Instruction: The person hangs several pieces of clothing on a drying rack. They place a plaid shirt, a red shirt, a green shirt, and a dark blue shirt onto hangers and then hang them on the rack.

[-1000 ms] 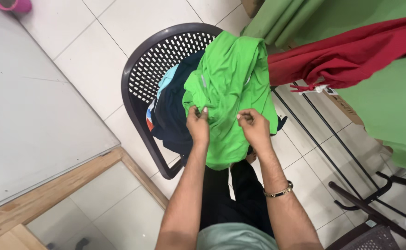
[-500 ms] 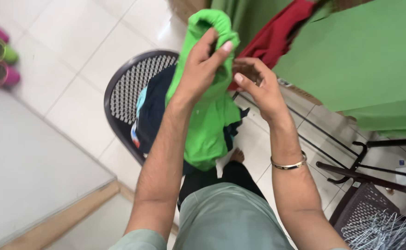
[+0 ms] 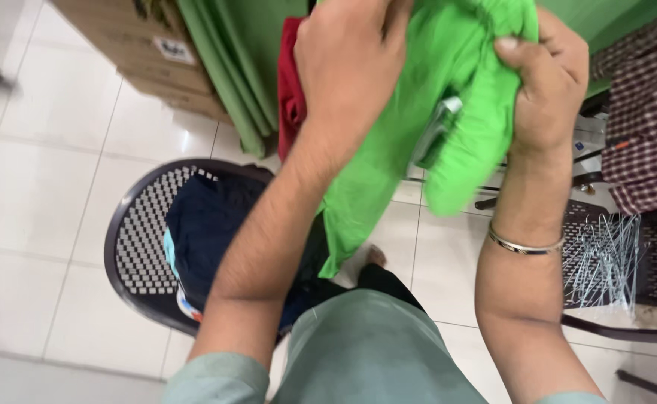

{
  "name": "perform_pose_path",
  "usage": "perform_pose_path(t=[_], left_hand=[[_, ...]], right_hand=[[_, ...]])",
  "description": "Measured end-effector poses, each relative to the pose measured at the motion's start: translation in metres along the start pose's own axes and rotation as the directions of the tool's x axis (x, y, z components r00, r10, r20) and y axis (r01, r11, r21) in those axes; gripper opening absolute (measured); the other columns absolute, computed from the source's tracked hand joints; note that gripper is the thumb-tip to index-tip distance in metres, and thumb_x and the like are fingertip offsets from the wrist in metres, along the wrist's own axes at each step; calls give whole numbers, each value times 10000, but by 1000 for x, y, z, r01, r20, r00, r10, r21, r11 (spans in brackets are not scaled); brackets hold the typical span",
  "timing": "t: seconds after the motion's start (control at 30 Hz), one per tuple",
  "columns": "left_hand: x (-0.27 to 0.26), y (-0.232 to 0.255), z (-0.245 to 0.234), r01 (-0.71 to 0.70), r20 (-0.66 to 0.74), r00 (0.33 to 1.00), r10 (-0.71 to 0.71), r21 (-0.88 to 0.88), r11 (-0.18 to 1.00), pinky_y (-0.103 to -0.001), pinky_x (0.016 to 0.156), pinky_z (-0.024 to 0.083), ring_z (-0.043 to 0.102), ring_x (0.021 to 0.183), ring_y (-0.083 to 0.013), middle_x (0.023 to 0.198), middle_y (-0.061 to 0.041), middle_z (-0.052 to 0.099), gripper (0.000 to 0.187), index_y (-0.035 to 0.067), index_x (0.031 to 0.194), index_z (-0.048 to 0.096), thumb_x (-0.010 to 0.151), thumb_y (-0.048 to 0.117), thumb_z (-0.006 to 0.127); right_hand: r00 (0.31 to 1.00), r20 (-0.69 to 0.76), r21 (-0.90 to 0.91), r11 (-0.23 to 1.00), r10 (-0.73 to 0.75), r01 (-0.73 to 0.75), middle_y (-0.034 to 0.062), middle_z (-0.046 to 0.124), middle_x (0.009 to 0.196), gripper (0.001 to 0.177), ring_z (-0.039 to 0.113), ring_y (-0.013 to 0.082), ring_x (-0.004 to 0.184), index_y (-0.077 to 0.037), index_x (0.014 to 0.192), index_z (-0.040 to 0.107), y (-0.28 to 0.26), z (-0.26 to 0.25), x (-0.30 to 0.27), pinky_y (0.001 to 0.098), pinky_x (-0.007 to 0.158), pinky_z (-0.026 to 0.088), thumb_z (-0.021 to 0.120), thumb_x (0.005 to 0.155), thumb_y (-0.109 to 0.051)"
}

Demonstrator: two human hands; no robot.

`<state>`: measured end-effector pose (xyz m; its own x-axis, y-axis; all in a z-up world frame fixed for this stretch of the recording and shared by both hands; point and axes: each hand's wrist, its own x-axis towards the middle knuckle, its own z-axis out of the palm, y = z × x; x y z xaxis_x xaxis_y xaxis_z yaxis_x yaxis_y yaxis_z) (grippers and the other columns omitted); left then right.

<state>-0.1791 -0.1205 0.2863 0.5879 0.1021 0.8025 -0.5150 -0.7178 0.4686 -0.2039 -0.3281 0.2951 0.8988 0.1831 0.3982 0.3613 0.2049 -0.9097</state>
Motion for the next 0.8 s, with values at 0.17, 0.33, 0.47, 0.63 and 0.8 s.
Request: perform_pose_path(t=[0.17,0.33,0.47,0.63,0.8], left_hand=[[-9,33,-5,105,-57,994,-98,155,982,-421,758,499,598,891,-292,955,-102,589,275,144,1080,765,900,350,798],[-22,58,24,94,-75,993,-95,-22,995,-331,897,528,600,1084,-219,1267,-76,532,252,130,1228,692,1021,239,786],[-37,85,61,144,-99,983,-155,-108,984,-296,873,536,613,1071,-183,1313,-43,547,346,130,1271,684,944,91,790],[-53,145,111,183,-206,960,-188,-41,982,-346,880,487,553,1059,-234,1311,-80,520,502,101,1248,685,763,-14,741],[-62,197,150,206,-317,931,-184,38,978,-369,910,446,500,1121,-257,1339,-95,446,591,93,1330,569,792,66,813]], right_hand=[[992,9,-1,992,128,-128,146,720,1056,321,692,162,829,128,1252,639,-12,-37,-28,268,771,568,573,1077,-133],[965,62,177,948,257,-264,129,719,1133,472,691,168,939,110,1302,624,-5,-78,-48,288,849,575,653,1064,-298],[964,119,-45,971,239,-235,53,699,1146,526,652,112,1004,56,1307,618,-3,-109,-57,254,891,544,785,905,-238],[953,129,-418,886,274,-199,-12,598,899,244,522,70,845,10,1001,626,-13,-159,-67,263,734,459,796,844,-67],[934,200,-368,906,297,-209,-40,603,884,160,525,52,850,-3,1000,620,-24,-213,-75,237,739,446,701,862,-15]])
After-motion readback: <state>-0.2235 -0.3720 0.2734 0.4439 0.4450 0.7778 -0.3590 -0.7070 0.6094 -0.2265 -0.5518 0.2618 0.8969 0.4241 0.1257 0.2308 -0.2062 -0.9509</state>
